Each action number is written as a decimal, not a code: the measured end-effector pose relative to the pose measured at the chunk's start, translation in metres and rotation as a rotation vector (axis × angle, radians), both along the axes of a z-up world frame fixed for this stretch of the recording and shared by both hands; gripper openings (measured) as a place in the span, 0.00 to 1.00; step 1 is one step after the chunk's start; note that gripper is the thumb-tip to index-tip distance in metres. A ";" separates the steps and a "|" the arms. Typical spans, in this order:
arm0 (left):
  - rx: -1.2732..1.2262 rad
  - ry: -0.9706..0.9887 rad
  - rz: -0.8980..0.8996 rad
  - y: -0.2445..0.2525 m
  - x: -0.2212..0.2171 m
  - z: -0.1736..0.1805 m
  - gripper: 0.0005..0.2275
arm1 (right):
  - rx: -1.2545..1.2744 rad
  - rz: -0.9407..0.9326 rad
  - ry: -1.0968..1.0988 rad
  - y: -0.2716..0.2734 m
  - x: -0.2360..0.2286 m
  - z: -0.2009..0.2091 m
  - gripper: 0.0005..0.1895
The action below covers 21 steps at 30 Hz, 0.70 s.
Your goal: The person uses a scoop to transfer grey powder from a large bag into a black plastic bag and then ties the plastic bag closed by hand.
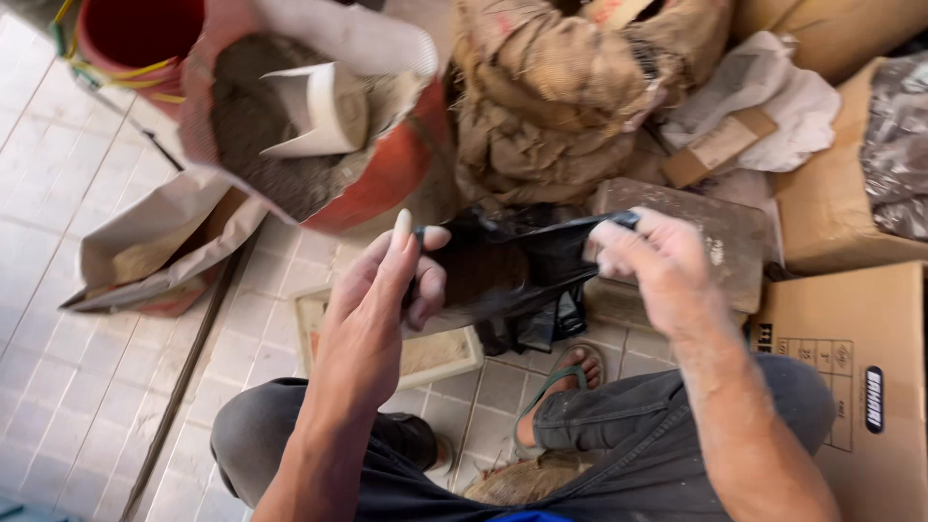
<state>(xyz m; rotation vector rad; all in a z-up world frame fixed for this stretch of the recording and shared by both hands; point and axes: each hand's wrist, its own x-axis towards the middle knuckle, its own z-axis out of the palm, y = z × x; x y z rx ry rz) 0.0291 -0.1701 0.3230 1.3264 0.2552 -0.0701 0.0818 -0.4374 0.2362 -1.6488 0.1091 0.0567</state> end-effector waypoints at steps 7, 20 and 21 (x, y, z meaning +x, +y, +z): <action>-0.143 0.173 -0.144 -0.129 0.085 -0.038 0.20 | -0.253 -0.276 0.012 -0.140 0.021 0.000 0.17; -0.061 0.327 -0.325 -0.319 0.167 -0.181 0.18 | -0.589 -0.643 -0.006 -0.306 0.033 -0.135 0.10; -0.075 0.292 -0.325 -0.325 0.167 -0.187 0.16 | -0.682 -0.646 -0.055 -0.310 0.031 -0.141 0.11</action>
